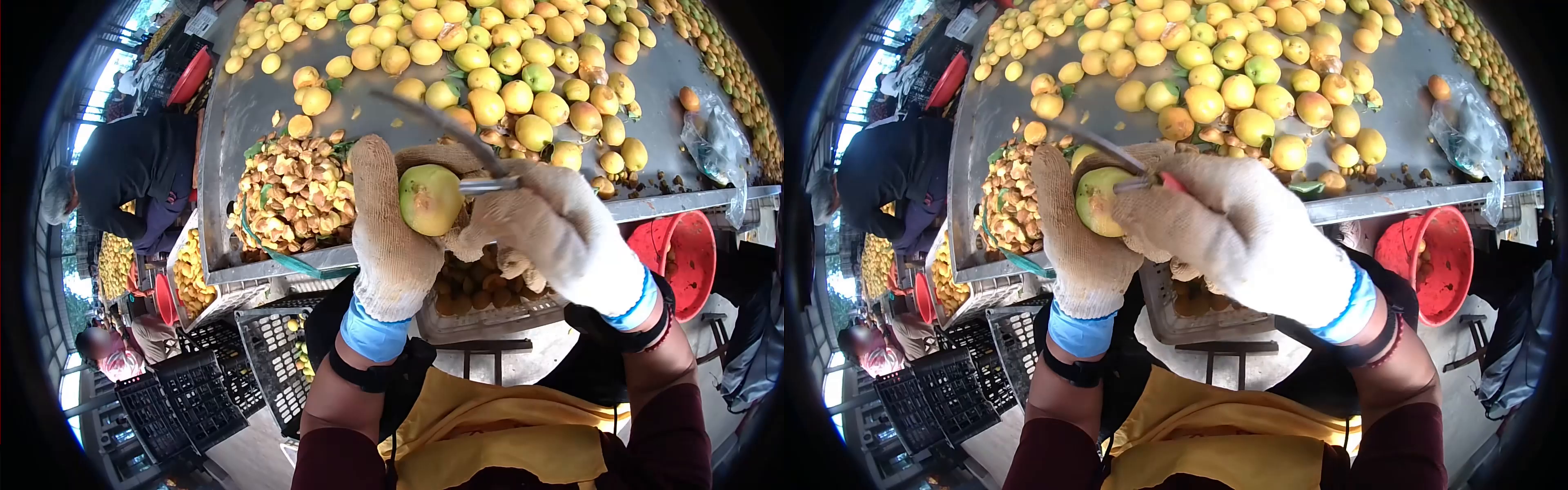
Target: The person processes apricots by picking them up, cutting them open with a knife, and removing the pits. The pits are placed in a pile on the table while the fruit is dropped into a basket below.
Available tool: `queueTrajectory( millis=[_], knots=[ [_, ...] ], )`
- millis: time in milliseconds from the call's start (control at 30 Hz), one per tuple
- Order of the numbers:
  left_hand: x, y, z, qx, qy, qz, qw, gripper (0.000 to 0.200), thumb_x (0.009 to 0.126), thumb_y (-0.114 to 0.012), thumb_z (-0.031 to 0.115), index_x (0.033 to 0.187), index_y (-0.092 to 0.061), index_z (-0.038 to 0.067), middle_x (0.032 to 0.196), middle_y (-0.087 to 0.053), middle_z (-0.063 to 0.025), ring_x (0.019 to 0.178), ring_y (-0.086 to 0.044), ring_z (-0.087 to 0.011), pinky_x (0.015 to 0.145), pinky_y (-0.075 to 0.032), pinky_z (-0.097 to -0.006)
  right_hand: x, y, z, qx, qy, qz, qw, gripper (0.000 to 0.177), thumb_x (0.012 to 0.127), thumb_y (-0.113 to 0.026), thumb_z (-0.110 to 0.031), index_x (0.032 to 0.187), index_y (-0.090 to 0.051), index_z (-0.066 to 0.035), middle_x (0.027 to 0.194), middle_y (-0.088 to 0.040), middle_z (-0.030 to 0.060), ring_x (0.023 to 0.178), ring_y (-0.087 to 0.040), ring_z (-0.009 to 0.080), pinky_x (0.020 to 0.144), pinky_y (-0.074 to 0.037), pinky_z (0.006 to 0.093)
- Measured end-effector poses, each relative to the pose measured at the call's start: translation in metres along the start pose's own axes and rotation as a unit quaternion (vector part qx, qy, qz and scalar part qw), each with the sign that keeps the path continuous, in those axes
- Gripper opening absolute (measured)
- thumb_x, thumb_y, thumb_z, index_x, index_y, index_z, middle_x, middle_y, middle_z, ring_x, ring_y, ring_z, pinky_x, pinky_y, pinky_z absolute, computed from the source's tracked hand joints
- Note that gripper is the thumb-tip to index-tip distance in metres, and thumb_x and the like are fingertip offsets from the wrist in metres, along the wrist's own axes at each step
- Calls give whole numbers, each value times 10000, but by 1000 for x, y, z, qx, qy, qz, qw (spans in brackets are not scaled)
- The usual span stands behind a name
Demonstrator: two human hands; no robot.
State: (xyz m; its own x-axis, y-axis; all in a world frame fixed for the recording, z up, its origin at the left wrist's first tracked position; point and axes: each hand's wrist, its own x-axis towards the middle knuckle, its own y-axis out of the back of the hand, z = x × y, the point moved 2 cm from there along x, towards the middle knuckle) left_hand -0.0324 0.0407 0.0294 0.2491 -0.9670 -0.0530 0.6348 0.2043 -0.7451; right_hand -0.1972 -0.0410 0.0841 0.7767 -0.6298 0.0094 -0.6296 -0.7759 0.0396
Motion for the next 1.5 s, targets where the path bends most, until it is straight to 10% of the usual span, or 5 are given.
queueTrajectory(
  millis=[300, 633, 767, 933, 1500],
  knots=[
    [-5, 10, 9, 196, -132, 95, 967, 736, 855, -730, -78, 1469, -333, -4, 1258, -647, -164, 1086, -692, -266, 932, -594, -379, 1, -16, 21, -132, 29, -35, 990, 385, 1040, -584, -276, 1250, -654, 39, 908, -718, 53, 689, -651, 108, 601, -532, 262],
    [-14, 16, 13, 626, -324, 41, 708, 1041, 750, -802, -82, 1586, -185, -25, 1240, -662, -186, 1104, -689, -309, 972, -564, -404, 0, -14, 18, 45, -171, -64, 982, 395, 1048, -575, -355, 1233, -720, -38, 884, -711, 46, 704, -649, 117, 609, -535, 257],
    [-11, 29, 2, 575, -292, 100, 758, 989, 741, -822, -61, 1545, -247, -21, 1271, -642, -183, 1129, -678, -304, 984, -560, -396, -7, -14, 34, 63, -158, -83, 982, 384, 1065, -539, -337, 1206, -685, -12, 923, -739, 67, 725, -665, 108, 601, -527, 236],
    [-4, 12, 0, 155, -97, 82, 980, 826, 1017, -332, 729, 1545, -418, 99, 1517, -504, -178, 1362, -528, -388, 1105, -471, -600, -8, -16, 32, 72, -215, -112, 967, 430, 1052, -556, -411, 1221, -699, -42, 940, -738, 34, 709, -680, 99, 558, -516, 231],
    [-11, 2, 27, 507, -187, 41, 841, 842, 1058, -307, 681, 1364, -482, -84, 1199, -685, -288, 1143, -684, -417, 942, -605, -541, 0, -19, 21, 71, -231, -188, 952, 330, 1064, -523, -274, 1048, -696, 6, 881, -764, 92, 754, -683, 123, 634, -534, 247]
  ],
)
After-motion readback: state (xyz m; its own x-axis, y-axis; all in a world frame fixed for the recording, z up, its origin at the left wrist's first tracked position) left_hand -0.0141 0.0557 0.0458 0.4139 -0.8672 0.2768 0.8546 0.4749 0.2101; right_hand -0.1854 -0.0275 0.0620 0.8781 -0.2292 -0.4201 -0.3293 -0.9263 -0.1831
